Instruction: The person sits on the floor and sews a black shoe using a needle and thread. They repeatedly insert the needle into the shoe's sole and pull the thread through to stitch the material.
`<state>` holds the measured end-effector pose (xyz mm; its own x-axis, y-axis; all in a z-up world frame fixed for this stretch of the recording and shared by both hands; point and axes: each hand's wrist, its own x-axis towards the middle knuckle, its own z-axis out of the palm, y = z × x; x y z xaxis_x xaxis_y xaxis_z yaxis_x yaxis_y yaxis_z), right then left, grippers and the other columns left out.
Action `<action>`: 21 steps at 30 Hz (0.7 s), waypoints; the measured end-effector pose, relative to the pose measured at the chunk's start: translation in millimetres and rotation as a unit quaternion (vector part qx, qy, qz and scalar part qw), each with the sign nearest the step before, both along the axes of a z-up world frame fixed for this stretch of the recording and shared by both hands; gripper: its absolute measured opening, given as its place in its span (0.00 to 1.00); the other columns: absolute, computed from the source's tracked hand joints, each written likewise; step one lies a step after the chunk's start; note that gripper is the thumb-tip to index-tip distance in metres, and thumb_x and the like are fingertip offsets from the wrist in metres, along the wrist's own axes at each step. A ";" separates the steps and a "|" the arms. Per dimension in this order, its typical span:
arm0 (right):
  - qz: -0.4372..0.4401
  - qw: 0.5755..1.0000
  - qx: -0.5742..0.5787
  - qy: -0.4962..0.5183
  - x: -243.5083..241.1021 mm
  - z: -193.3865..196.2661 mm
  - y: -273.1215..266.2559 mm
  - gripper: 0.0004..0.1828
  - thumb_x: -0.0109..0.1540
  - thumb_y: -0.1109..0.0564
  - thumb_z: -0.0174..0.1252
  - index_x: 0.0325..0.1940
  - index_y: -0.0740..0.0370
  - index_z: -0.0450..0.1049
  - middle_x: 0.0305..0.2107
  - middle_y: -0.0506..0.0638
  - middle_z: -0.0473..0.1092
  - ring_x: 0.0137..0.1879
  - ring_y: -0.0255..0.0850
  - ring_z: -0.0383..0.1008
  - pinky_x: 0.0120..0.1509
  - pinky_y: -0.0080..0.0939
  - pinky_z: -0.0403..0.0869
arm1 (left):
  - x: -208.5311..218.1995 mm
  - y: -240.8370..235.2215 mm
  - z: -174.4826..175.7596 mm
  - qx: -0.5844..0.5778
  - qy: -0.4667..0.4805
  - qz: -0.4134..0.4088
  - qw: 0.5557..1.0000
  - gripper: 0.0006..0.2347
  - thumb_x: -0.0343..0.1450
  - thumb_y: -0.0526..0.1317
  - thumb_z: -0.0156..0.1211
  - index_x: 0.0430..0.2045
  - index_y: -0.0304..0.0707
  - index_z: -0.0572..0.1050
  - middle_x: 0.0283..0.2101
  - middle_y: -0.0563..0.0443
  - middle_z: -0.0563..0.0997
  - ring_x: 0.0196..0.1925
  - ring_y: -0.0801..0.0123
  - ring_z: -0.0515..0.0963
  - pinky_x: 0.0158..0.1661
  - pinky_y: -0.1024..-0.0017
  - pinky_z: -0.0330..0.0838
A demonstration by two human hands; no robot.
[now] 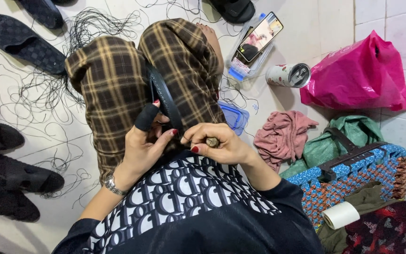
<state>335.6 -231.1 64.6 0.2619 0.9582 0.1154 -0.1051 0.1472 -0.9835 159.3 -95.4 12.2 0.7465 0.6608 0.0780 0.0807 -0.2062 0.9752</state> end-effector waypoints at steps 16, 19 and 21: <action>0.098 0.978 -0.023 -0.183 22.2 -3.2 -1.0 0.10 0.62 0.64 0.58 0.47 0.65 0.78 0.26 0.63 0.76 0.30 0.62 0.77 0.31 0.53 0.75 | -14.5 17.6 70.7 0.001 0.178 -0.118 0.977 0.18 0.65 0.32 0.67 0.50 0.35 0.75 0.30 0.46 0.86 0.28 0.53 0.85 0.28 0.64 0.76; 0.002 0.960 0.069 -0.271 -27.6 -56.0 9.8 0.08 0.63 0.61 0.59 0.46 0.61 0.79 0.25 0.54 0.74 0.27 0.50 0.75 0.29 0.44 0.74 | -16.0 23.6 88.8 -0.062 0.145 -0.106 0.982 0.08 0.63 0.34 0.70 0.34 0.36 0.82 0.26 0.50 0.86 0.25 0.66 0.81 0.27 0.70 0.75; -0.072 0.927 0.111 -0.352 -29.3 -85.3 3.3 0.05 0.63 0.57 0.60 0.40 0.57 0.81 0.21 0.46 0.71 0.23 0.41 0.72 0.26 0.38 0.73 | -37.2 32.9 64.0 -0.119 0.124 -0.098 0.980 0.08 0.63 0.33 0.71 0.33 0.36 0.82 0.24 0.53 0.85 0.24 0.78 0.76 0.26 0.74 0.73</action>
<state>306.3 -227.8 -20.7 0.1705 0.8511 0.4965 0.5870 0.3169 -0.7449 122.1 -62.5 76.2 0.8373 0.4804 -0.2611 0.3037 -0.0115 0.9527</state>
